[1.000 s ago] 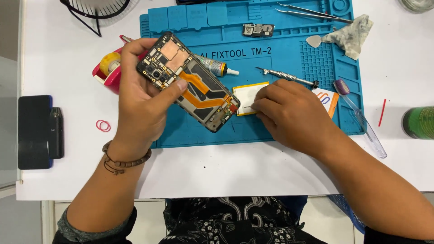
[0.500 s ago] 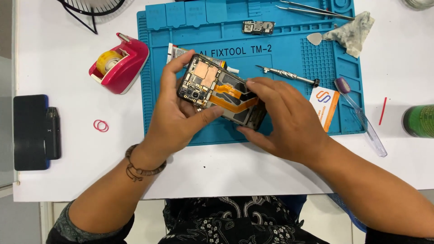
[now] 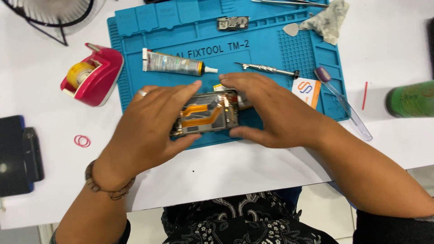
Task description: The person applies adhesive to the inside of a smartphone chassis, then places a battery into the chassis. The person then uses a screwdriver to secure a metal bracket over the battery connector area.
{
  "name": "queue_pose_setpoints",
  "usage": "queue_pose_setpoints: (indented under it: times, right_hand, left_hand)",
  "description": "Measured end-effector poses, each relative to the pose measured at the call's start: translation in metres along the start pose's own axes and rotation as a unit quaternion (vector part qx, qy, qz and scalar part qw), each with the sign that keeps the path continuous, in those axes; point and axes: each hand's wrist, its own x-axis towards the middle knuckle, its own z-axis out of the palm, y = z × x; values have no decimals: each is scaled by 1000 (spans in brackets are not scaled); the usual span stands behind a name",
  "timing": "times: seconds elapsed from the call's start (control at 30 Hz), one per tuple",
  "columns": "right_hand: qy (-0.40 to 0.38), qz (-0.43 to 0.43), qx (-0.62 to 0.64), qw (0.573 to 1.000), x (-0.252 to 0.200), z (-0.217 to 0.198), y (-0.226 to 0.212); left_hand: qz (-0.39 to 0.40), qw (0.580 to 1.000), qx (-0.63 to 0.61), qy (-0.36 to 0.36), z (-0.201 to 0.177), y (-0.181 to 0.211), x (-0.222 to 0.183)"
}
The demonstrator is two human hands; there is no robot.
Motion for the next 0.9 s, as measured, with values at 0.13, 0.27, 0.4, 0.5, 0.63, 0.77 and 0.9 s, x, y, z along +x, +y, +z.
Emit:
queue_pose_setpoints:
  times: [0.13,0.27,0.4,0.5,0.63,0.77,0.9]
  right_hand:
    - [13,-9,-32,999,0,-18,12]
    - [5,-5,-179,984,0,-6,23]
    - [50,-20,-222,973,-2,0,29]
    - [60,-6,-249,967,-1,4,33]
    - [67,-24,-233,970,-3,-2,37]
    - [101,-19,-184,978,-4,-22,31]
    - [283,-87,-222,929,-19,-50,4]
  left_hand:
    - [1,1000,27,15,-15,-3,-2]
    - [-13,1000,20,-7,-15,-4,-3]
    - [-22,998,-15,-50,-5,-1,0]
    - [-16,997,-17,-70,9,-2,2]
    - [-10,997,-25,-73,20,-3,5]
    - [4,997,-32,-66,21,-1,5]
    - [35,999,-17,-35,25,2,10]
